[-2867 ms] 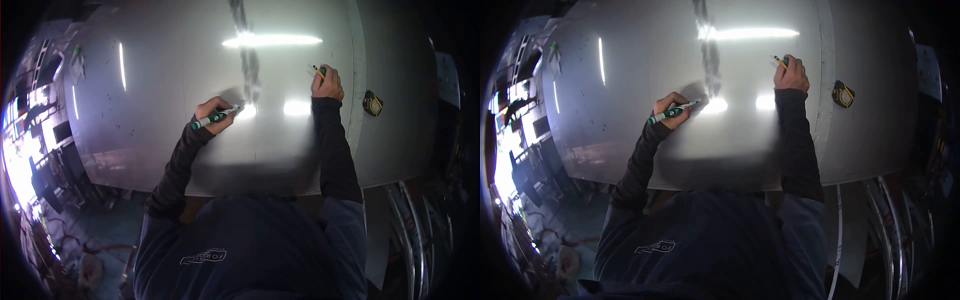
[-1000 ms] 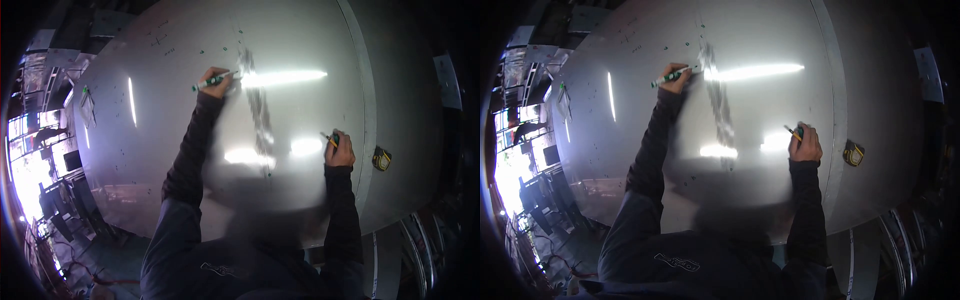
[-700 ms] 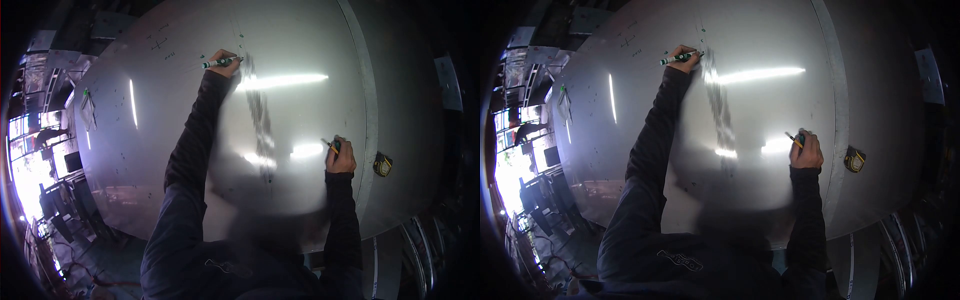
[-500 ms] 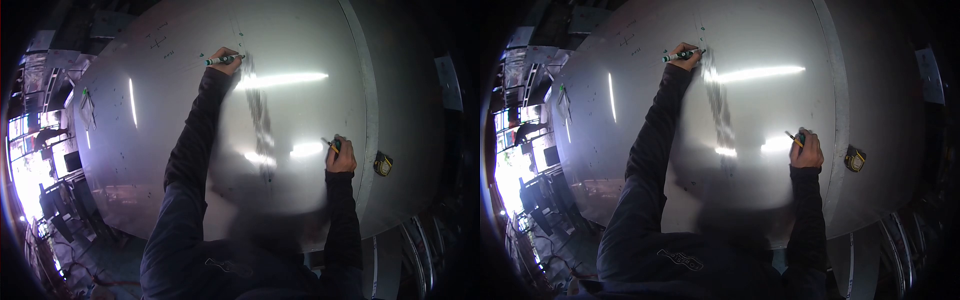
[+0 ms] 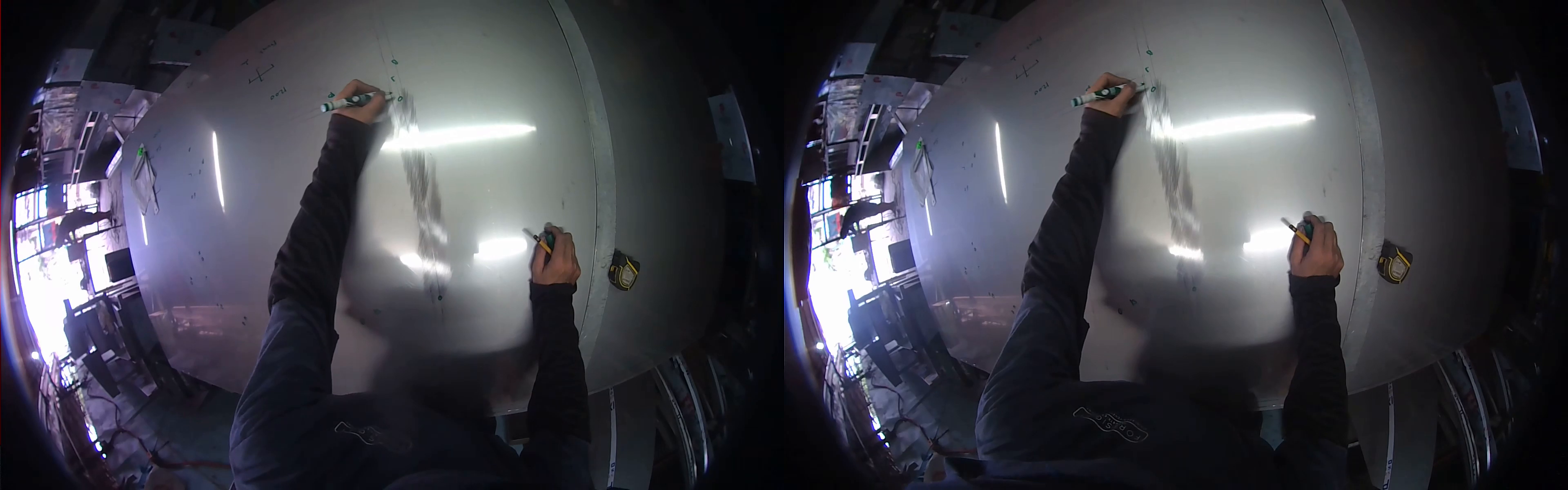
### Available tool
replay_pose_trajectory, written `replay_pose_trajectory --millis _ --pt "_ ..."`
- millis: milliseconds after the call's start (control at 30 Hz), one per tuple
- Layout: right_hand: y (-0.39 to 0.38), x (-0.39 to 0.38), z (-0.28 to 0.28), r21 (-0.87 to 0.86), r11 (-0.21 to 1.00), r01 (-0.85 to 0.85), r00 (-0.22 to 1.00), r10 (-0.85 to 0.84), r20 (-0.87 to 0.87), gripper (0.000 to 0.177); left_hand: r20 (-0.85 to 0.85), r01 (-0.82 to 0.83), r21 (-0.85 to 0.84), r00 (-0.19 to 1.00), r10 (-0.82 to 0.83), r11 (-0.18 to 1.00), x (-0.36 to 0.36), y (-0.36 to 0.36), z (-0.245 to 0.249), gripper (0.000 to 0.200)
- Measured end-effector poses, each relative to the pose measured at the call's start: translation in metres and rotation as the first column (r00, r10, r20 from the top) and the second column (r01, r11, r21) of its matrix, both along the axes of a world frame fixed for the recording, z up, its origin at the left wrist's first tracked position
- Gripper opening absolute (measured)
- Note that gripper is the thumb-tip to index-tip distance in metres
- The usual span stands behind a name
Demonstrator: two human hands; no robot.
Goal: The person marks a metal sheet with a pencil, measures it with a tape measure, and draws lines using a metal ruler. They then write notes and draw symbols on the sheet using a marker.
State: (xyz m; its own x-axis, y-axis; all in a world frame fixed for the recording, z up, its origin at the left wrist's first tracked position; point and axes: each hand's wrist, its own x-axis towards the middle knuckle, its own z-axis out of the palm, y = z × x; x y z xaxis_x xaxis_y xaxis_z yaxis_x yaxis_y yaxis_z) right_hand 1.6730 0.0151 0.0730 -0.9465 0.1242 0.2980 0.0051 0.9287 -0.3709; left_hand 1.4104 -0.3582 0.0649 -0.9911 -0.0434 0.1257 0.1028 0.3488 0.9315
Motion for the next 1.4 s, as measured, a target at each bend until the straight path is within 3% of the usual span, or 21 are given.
replay_pose_trajectory --millis 67,133,267,600,667,767,1200,1300,1367,1400 --pt "0.001 -0.001 0.000 0.008 1.000 -0.011 1.000 0.011 -0.018 0.023 -0.030 -0.029 0.060 0.999 0.031 0.998 -0.004 -0.012 -0.002 0.017" --pt "0.000 0.000 -0.001 0.018 1.000 -0.002 1.000 0.002 -0.009 0.023 -0.032 0.099 0.036 0.995 -0.098 0.994 -0.007 -0.021 -0.001 0.016" --pt "-0.002 -0.002 0.002 -0.003 1.000 0.002 1.000 -0.002 -0.010 0.023 -0.004 0.169 -0.132 0.985 -0.171 0.977 -0.009 -0.020 0.001 0.015" --pt "-0.001 -0.001 -0.001 -0.003 1.000 0.001 1.000 -0.001 0.001 0.024 0.027 0.147 -0.126 0.989 -0.145 0.981 -0.008 -0.014 -0.005 0.018" --pt "0.000 -0.001 0.000 0.001 1.000 -0.001 1.000 0.001 -0.004 0.024 0.002 0.145 -0.195 0.989 -0.148 0.970 -0.006 -0.013 -0.003 0.019" --pt "0.000 -0.001 0.000 0.012 1.000 0.004 1.000 -0.004 0.009 0.023 -0.019 0.156 -0.134 0.987 -0.160 0.979 -0.008 -0.013 -0.004 0.019" --pt "0.000 0.000 0.000 -0.007 1.000 0.019 0.999 -0.018 0.027 0.023 -0.002 0.181 -0.183 0.983 -0.185 0.966 -0.007 -0.015 -0.005 0.015" --pt "-0.001 -0.002 0.001 -0.017 1.000 0.013 1.000 -0.013 0.019 0.024 0.023 0.159 -0.097 0.987 -0.157 0.983 -0.002 -0.018 0.000 0.012" --pt "0.000 -0.003 0.002 -0.003 1.000 -0.011 1.000 0.011 -0.012 0.024 -0.108 0.164 -0.055 0.980 -0.169 0.985 0.015 -0.025 0.007 0.009" --pt "0.000 -0.001 0.005 0.006 1.000 -0.015 1.000 0.015 0.000 0.023 -0.053 0.170 0.012 0.984 -0.170 0.985 0.034 -0.027 0.011 0.008"
